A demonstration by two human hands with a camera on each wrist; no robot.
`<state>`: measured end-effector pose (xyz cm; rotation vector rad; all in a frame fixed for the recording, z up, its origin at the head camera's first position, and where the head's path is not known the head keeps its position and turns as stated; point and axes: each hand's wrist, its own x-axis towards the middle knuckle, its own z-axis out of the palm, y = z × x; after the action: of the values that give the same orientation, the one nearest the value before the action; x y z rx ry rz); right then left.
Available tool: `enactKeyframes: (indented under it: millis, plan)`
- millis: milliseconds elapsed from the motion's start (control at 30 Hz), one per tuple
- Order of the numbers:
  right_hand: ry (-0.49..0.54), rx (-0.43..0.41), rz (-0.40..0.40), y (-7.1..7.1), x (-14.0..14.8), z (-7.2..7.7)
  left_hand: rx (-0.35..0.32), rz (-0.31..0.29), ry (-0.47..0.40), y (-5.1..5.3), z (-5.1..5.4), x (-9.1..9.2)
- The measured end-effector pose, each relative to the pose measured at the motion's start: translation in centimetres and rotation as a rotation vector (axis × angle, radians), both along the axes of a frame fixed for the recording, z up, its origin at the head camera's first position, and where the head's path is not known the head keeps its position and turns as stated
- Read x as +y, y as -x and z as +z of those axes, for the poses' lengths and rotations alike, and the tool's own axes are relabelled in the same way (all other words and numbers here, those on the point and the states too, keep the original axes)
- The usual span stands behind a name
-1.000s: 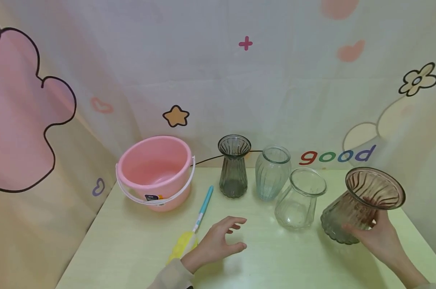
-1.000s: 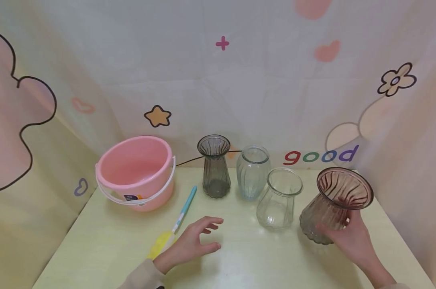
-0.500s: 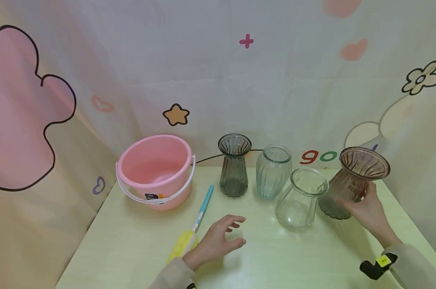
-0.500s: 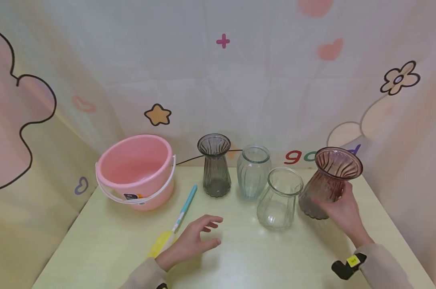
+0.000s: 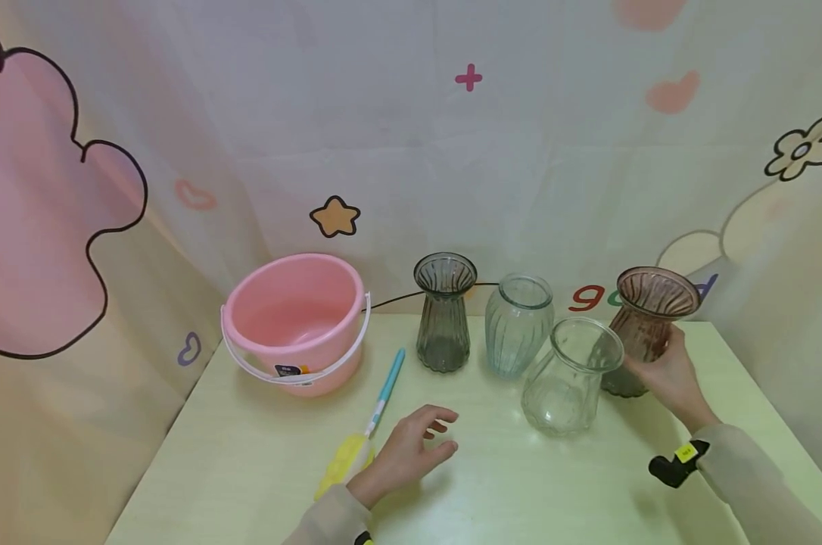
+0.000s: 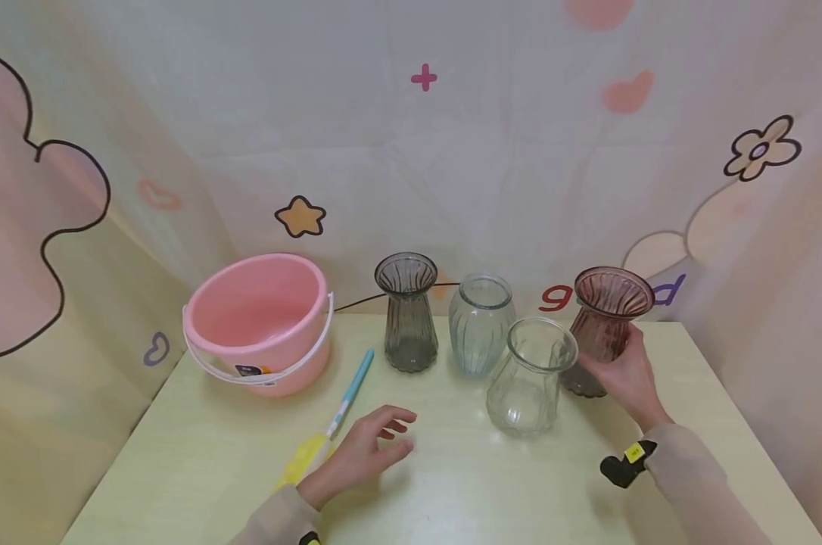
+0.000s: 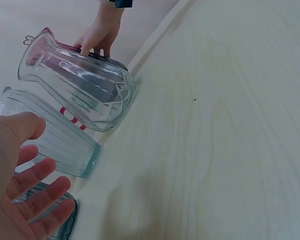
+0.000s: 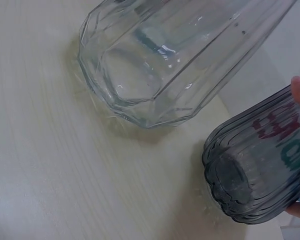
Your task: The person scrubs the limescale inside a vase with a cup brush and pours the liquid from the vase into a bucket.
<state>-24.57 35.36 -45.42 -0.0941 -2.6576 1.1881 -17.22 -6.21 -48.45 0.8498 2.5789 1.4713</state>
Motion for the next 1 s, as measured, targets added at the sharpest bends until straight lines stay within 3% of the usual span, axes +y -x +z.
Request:
enactKeyframes:
  millis: [667, 767, 933, 1000]
  plan:
    - [0.06, -0.031, 0.026, 0.2, 0.4, -1.1, 0.001, -0.011, 0.004, 0.0, -0.4, -0.1]
    - [0.079, 0.005, 0.051, 0.3, 0.5, -1.2, -0.001, -0.018, 0.012, 0.0, -0.3, -0.1]
    - [0.049, 0.145, 0.094, 0.2, 0.5, -1.2, 0.007, -0.023, 0.024, 0.1, -0.1, -0.1]
    - [0.024, 0.146, 0.085, -0.2, 0.5, -1.0, 0.014, -0.017, 0.032, 0.0, 0.1, -0.3]
